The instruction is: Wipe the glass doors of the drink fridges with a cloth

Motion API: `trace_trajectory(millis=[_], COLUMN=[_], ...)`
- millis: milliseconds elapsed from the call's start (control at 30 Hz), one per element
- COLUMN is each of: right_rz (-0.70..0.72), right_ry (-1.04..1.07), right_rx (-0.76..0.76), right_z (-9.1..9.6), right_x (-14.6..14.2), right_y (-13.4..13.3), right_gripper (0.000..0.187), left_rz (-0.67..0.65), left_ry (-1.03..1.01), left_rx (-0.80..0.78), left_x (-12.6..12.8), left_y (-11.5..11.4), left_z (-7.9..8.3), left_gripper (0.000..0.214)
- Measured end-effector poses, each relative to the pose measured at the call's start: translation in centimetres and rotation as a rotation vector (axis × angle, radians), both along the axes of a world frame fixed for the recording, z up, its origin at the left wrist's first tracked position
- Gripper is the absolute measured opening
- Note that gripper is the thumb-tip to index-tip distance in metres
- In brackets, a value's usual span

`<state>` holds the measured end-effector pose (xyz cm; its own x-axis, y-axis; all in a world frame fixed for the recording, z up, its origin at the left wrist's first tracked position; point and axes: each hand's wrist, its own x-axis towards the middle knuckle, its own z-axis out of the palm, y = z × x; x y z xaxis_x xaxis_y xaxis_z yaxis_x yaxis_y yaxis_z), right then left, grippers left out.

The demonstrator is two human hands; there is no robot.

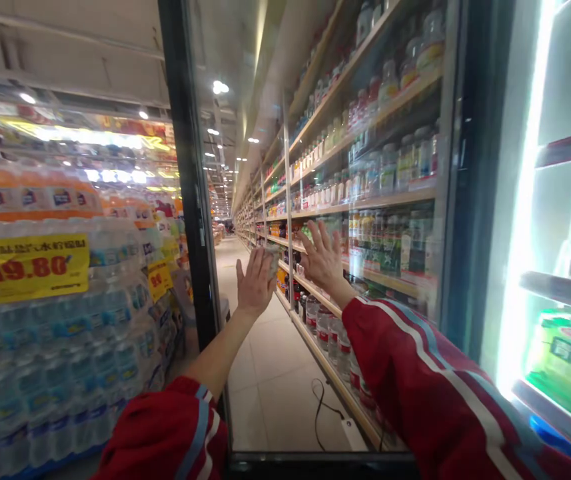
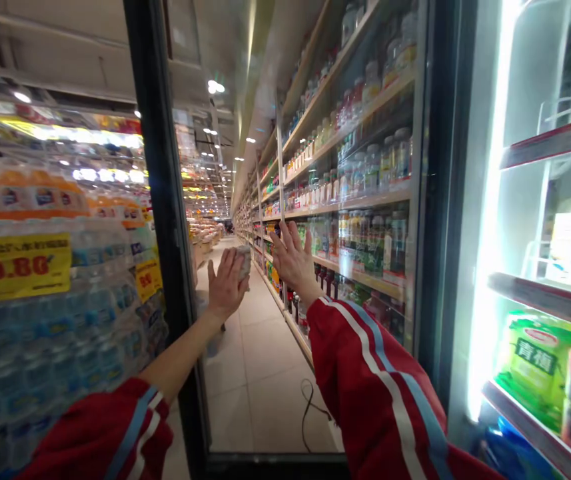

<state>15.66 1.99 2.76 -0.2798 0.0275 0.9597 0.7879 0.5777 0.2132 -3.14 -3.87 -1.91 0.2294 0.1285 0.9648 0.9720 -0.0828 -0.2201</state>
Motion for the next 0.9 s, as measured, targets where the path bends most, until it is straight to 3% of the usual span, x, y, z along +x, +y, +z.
trace_trajectory(millis=[167,400,500,667,900], right_rz=[-0.013,-0.034,-0.037,-0.022,0.001], right_ry=[-0.007,-0.018,-0.017,-0.016,-0.003], right_rx=[-0.036,-0.014,-0.001,0.001,-0.014], right_z=[-0.1,-0.5,-0.5,-0.5,-0.6], right_x=[0.0,0.0,0.1,0.1,0.3], right_y=[-0.2,0.1,0.2,0.1,-0.2], right_gripper=[0.051,0.051,0.052,0.051,0.048], left_rz=[0.021,-0.030,-0.011,0.034,-0.013], left_ry=[-0.154,0.070,0.012,-0.254,-0.137], left_rx=[0.047,-0.057,-0.041,0.074,-0.020], left_x=[-0.7,2.5,1.2,-1.0,3.1], left_y=[0.0,1.0,0.8,0.5,1.8], left_z=[-0.2,-0.5,-0.1,0.7,-0.1], left_gripper=[0.049,0.046,0.047,0.051,0.050])
